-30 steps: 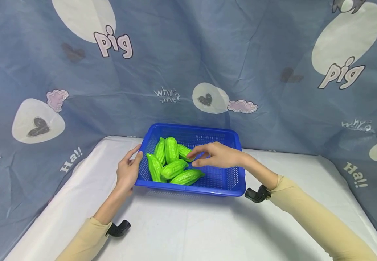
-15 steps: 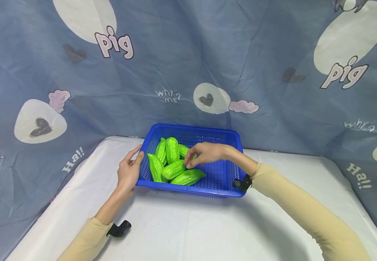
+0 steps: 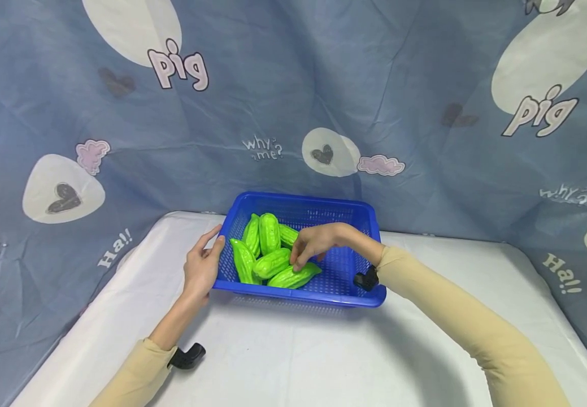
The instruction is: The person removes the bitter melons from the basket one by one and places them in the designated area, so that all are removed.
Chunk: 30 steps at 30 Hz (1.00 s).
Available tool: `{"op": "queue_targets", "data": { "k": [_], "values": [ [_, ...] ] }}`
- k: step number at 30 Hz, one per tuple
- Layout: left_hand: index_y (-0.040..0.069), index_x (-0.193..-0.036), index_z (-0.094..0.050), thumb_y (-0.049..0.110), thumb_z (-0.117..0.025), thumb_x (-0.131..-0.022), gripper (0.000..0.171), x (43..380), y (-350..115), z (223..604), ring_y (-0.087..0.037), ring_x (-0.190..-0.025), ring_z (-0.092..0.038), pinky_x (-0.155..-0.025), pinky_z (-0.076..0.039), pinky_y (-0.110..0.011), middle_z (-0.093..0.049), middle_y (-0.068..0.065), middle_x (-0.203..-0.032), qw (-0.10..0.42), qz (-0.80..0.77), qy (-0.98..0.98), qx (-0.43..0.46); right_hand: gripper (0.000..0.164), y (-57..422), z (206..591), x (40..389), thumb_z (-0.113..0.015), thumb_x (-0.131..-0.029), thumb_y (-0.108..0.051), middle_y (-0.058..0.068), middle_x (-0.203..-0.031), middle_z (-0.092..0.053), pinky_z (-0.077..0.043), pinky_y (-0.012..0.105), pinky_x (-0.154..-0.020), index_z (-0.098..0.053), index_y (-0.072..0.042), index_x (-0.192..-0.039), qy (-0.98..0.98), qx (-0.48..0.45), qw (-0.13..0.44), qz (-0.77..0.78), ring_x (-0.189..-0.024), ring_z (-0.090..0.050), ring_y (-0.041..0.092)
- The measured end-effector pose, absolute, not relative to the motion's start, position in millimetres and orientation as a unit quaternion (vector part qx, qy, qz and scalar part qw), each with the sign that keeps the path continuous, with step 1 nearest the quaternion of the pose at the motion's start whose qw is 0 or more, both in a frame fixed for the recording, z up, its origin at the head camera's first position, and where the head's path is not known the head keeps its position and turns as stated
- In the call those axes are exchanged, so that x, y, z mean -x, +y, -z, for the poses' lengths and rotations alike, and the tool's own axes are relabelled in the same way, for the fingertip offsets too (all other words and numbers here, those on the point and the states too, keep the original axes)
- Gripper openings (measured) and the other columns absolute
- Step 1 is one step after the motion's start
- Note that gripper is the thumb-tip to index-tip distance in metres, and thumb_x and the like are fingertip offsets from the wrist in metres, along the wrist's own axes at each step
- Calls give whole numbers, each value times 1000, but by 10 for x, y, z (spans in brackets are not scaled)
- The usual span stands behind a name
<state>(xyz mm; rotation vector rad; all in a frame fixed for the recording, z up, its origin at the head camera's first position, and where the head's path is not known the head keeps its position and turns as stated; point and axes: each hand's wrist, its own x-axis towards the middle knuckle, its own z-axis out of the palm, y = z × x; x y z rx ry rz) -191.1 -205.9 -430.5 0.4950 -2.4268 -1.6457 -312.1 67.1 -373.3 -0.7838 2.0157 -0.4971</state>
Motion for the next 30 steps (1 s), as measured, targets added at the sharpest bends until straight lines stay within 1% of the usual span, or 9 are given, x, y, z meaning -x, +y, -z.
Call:
{"op": "queue_targets", "data": {
  "k": [3,6,12,14,16,20,26,28,30],
  "values": [
    [37,-159,-53,52,-52,-112,49,1908,-2058,4304,-13,-84,-54,-71,-44,-29,-72,-12,-110,83,550,-814,-166,34,668,3742,3132,-79,-99,-28,5,-142,-70,-59,49,-106,-73,-13,-128,820,296,451,193,-121,-63,13],
    [37,-159,-53,52,-52,-112,49,1906,-2054,4300,-13,-84,-54,-71,-44,-28,-72,-12,-112,83,551,-814,-166,35,672,3755,3138,-84,-94,-29,4,-142,-68,-61,50,-103,-72,-16,-124,826,272,456,191,-122,-62,15],
    [36,-158,-55,50,-53,-112,48,1915,-2042,4302,-11,-78,-54,-65,-45,-25,-70,-9,-106,90,553,-812,-164,43,689,3808,3138,-89,-90,-30,4,-143,-64,-64,45,-97,-68,-17,-125,823,241,471,208,-124,-63,17],
    [36,-157,-56,49,-54,-112,47,1919,-2036,4304,-10,-79,-55,-64,-45,-24,-69,-9,-107,93,553,-811,-165,45,688,3829,3136,-90,-90,-30,4,-143,-63,-64,44,-95,-67,-16,-126,821,236,474,213,-124,-63,16],
    [35,-157,-56,48,-55,-112,47,1920,-2030,4303,-10,-81,-55,-65,-46,-23,-68,-11,-113,95,553,-811,-167,47,685,3844,3131,-90,-89,-30,4,-143,-62,-64,43,-95,-66,-16,-127,819,232,477,217,-124,-62,16],
    [33,-157,-57,46,-55,-112,47,1919,-2018,4297,-9,-81,-55,-66,-46,-23,-65,-14,-120,99,552,-810,-171,50,679,3845,3121,-90,-89,-31,5,-145,-62,-64,42,-95,-68,-18,-131,813,231,490,213,-127,-63,17],
    [31,-156,-58,44,-56,-112,46,1920,-2011,4288,-7,-78,-53,-66,-44,-23,-65,-12,-117,102,551,-810,-176,56,693,3794,3109,-84,-95,-36,5,-160,-52,-64,39,-95,-65,-22,-146,794,243,524,187,-133,-62,21],
    [31,-157,-58,44,-56,-112,46,1921,-2014,4289,-8,-78,-53,-66,-44,-23,-66,-13,-118,102,551,-809,-176,52,698,3780,3107,-80,-97,-36,5,-164,-48,-64,39,-95,-66,-21,-145,787,246,535,183,-132,-64,22],
    [31,-157,-57,44,-56,-112,47,1922,-2016,4291,-8,-79,-53,-66,-44,-23,-66,-14,-118,102,552,-809,-176,46,701,3767,3103,-78,-98,-36,5,-167,-45,-64,38,-92,-69,-20,-140,782,248,542,181,-131,-64,24]
  ]
}}
